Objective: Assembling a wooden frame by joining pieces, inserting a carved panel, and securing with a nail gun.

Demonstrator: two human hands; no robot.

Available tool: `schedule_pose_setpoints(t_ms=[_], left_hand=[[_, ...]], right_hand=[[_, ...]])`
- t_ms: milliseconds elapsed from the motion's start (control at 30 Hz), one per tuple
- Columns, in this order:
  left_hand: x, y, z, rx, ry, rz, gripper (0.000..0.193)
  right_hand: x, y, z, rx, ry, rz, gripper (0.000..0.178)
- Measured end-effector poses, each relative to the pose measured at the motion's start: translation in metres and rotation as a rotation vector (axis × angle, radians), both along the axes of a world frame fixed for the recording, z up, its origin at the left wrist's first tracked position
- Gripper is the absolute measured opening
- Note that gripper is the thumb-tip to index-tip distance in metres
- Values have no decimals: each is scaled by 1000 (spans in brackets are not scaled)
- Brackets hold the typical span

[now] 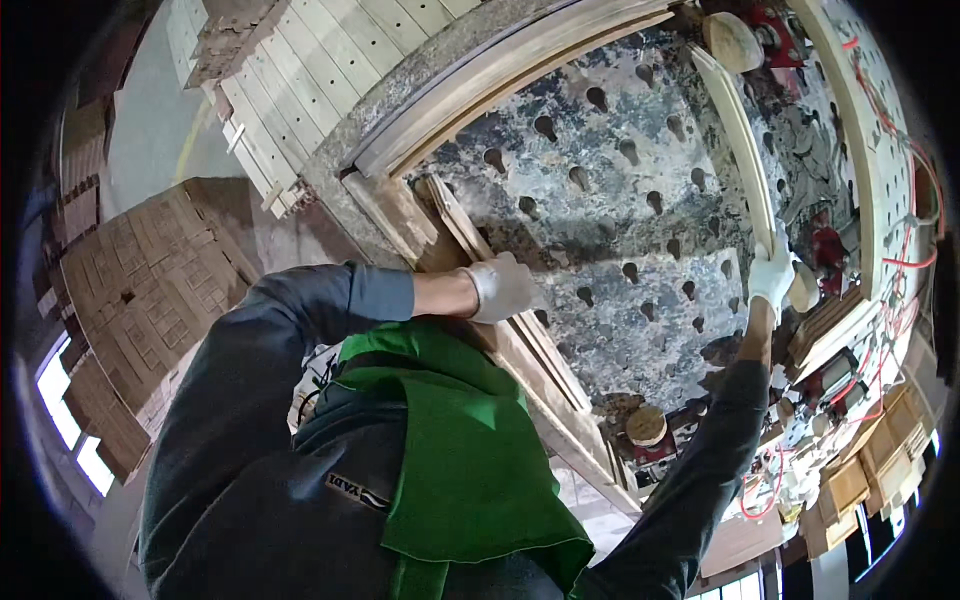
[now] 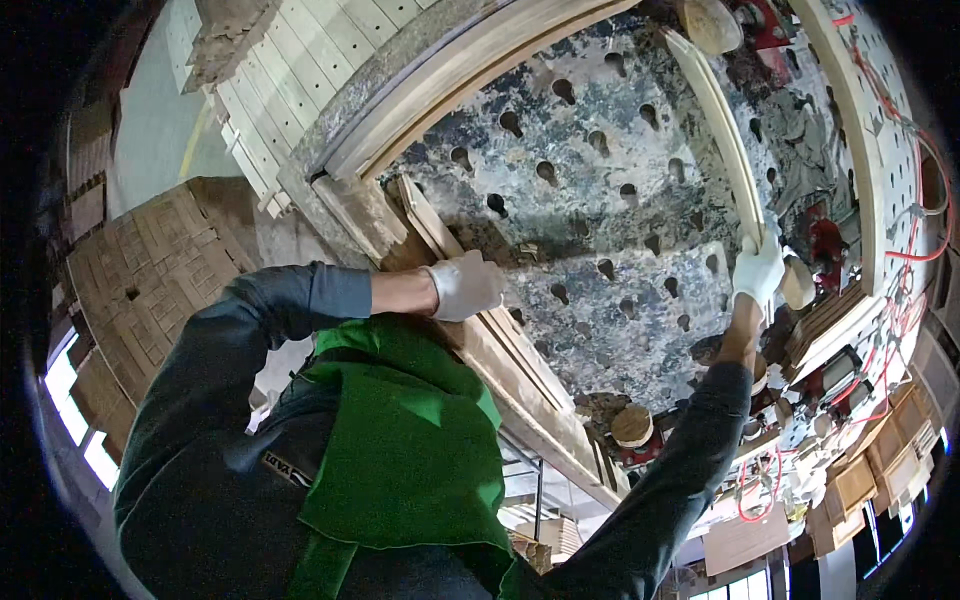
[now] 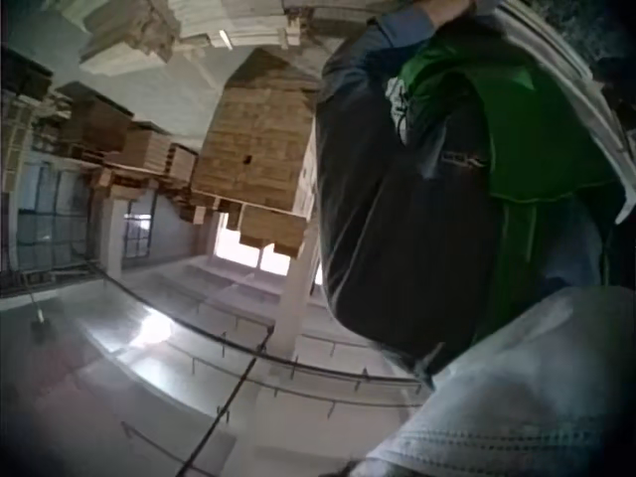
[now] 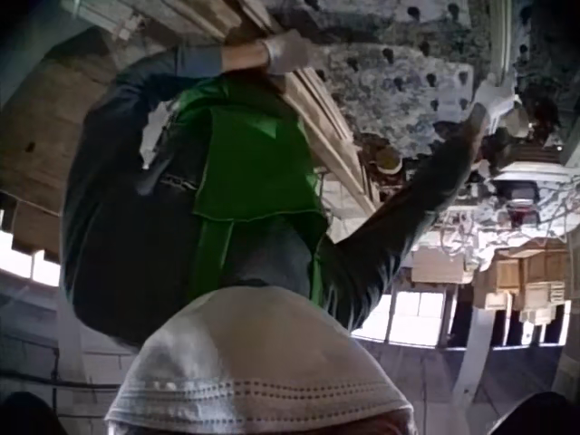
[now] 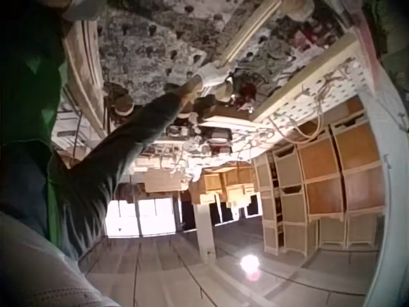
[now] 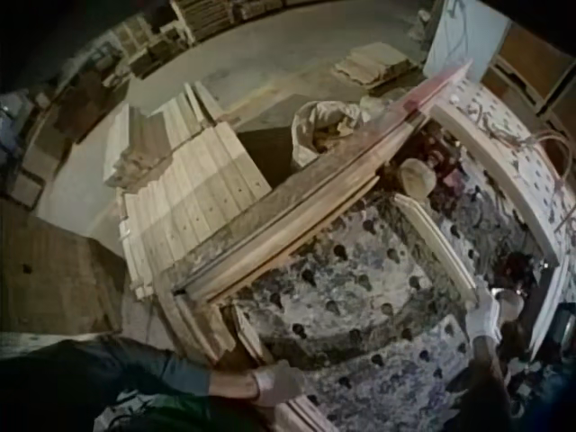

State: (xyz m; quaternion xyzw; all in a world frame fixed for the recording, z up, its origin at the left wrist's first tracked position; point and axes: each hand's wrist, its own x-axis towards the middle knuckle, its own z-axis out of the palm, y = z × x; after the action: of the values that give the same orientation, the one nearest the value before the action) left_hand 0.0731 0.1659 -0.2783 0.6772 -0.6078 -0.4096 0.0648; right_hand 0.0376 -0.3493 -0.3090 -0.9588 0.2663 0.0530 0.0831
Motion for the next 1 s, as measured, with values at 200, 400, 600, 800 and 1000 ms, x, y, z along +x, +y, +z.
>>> schedule_pose_setpoints(t_ms=[200, 400, 600, 800, 1000], left_hand=[[-4, 16, 1, -24, -118, 20, 10], [7, 11, 9, 55, -80, -48, 10], [8, 16, 7, 72, -78, -27, 9], [11, 15, 14, 179, 13, 10, 14], [18, 19, 20, 262, 147, 73, 22]], right_hand=[[10, 141, 45, -136, -250, 184, 50], [-125, 302, 46, 497, 35, 134, 44], [-174, 373, 68, 803, 74, -90, 27], [-174, 382, 79, 864, 88, -215, 25], [-185, 386, 75, 1030, 101, -360, 28]])
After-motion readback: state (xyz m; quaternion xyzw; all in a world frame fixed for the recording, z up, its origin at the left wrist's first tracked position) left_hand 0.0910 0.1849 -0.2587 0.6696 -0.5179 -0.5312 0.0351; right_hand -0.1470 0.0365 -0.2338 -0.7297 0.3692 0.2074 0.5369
